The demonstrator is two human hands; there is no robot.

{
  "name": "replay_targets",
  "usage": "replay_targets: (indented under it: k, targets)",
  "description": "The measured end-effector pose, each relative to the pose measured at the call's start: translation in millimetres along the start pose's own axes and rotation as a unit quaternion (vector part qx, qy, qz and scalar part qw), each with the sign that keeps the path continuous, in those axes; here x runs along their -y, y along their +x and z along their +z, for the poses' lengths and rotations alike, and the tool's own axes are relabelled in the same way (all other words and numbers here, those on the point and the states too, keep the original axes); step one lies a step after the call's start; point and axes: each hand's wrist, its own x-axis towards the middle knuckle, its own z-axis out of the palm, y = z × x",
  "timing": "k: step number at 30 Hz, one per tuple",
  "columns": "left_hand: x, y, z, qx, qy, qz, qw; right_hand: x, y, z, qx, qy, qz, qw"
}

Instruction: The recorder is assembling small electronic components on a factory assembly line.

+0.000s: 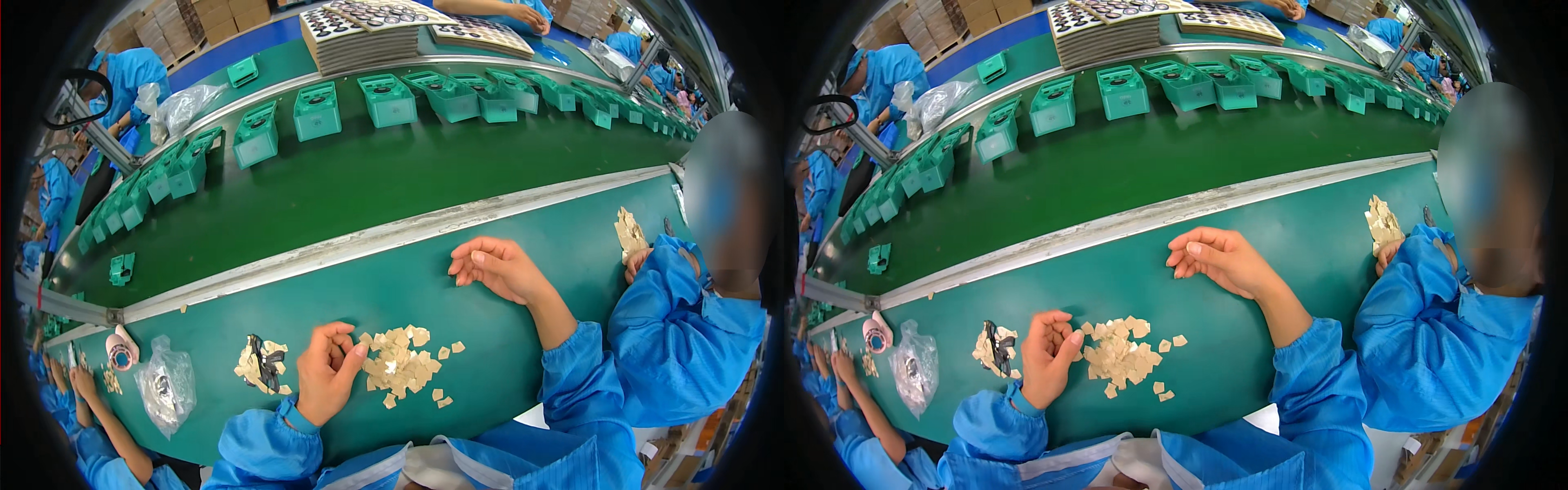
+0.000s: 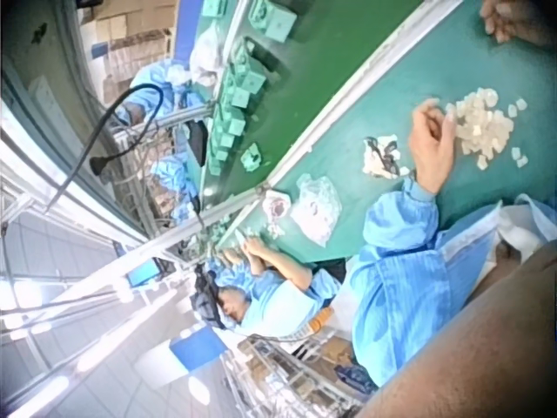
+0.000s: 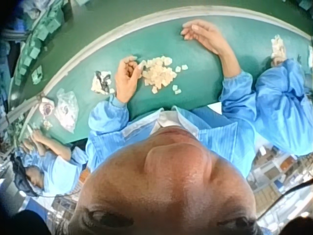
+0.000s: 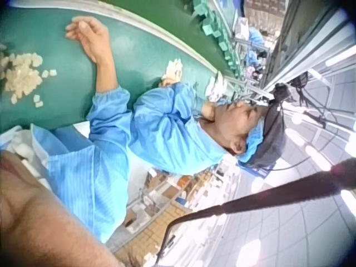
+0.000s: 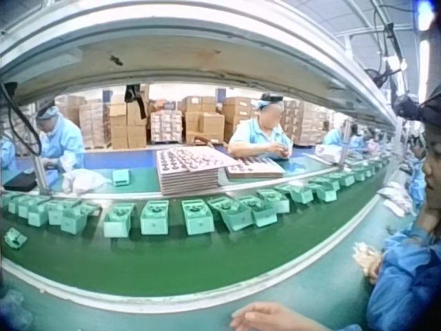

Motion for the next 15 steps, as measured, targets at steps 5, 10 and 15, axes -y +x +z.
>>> replay_targets:
  k: [5,10,15]
  targets:
    - [1.9,-0.6,0.6,0.016,0.008,-0.001,1.0,0.1,-2.4,0.9,-0.008,-0.012,0.006,1.0]
    - [2.0,-0.3,0.9,0.007,-0.001,0.004,1.0,2.1,-1.4,3.2,-0.011,-0.039,0.004,0.999]
    - [3.7,0.2,1.3,0.013,0.0,0.003,1.0,-0.4,-2.1,0.7,-0.016,-0.037,0.006,0.999]
